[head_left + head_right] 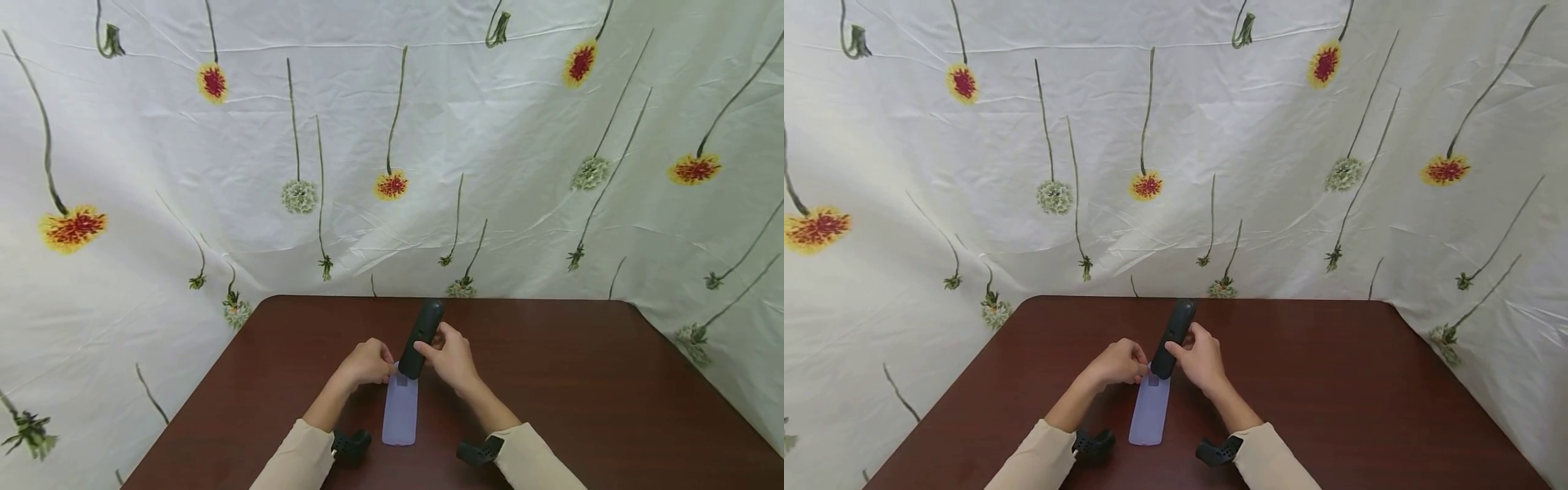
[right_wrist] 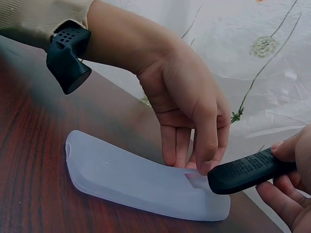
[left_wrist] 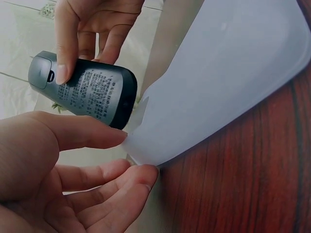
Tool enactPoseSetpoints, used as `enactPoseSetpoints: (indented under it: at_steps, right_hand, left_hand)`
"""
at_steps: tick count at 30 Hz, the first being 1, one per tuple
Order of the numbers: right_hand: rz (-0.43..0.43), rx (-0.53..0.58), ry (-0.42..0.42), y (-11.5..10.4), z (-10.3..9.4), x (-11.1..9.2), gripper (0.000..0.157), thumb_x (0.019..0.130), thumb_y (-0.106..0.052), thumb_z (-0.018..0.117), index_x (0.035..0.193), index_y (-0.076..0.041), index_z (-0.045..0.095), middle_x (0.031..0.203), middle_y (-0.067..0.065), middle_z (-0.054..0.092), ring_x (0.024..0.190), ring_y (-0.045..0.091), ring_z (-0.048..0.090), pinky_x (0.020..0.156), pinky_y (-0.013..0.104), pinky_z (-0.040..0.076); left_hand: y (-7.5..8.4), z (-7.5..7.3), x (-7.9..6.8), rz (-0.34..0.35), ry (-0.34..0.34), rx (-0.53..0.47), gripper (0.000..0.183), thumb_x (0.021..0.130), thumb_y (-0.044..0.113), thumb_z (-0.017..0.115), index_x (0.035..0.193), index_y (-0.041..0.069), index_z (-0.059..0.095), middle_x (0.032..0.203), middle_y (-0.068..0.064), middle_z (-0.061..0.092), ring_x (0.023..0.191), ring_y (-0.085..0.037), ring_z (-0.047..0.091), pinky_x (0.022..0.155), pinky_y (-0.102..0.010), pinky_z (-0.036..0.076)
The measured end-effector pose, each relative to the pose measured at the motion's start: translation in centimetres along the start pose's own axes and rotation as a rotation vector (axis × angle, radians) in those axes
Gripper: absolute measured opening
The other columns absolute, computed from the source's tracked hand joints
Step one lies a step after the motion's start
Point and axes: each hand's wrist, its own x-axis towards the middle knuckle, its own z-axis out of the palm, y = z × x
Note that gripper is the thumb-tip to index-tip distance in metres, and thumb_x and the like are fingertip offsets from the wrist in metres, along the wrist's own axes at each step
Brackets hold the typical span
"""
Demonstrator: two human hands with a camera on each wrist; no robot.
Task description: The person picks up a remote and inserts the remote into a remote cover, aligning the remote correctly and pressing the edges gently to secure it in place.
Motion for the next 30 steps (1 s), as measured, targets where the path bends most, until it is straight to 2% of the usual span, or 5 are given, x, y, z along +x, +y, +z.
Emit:
enactPoseSetpoints:
  at_steps: [11,23,30]
  right_hand:
    - [0.01,0.015,-0.011,0.23,0.36,-0.18,0.026,0.089,-0.006,0.081,0.107,0.004,0.064,0.089,0.011,0.068,0.081,0.024,0.072,0.064,0.038,0.062]
    - [0.025,0.002,0.006,0.82,0.91,-0.58,0.031,0.092,-0.012,0.08,0.112,0.003,0.062,0.09,0.012,0.068,0.079,0.023,0.073,0.063,0.034,0.061]
    - [0.019,0.01,-0.053,1.0,0.88,-0.64,0.037,0.093,-0.011,0.079,0.121,0.003,0.06,0.089,0.012,0.069,0.076,0.025,0.074,0.063,0.035,0.061]
  left_hand:
    - [-0.23,-0.08,0.14,-0.012,-0.01,-0.025,0.013,0.092,0.005,0.075,0.084,0.002,0.065,0.075,-0.008,0.065,0.063,-0.019,0.067,0.06,-0.031,0.055]
    - [-0.31,-0.13,0.22,0.0,-0.032,-0.018,0.012,0.092,0.006,0.074,0.084,0.002,0.066,0.072,-0.009,0.066,0.063,-0.018,0.065,0.06,-0.033,0.055]
    - [-0.29,-0.27,0.19,0.002,-0.035,-0.011,0.011,0.092,0.006,0.073,0.085,0.002,0.066,0.074,-0.008,0.066,0.064,-0.019,0.065,0.061,-0.033,0.055]
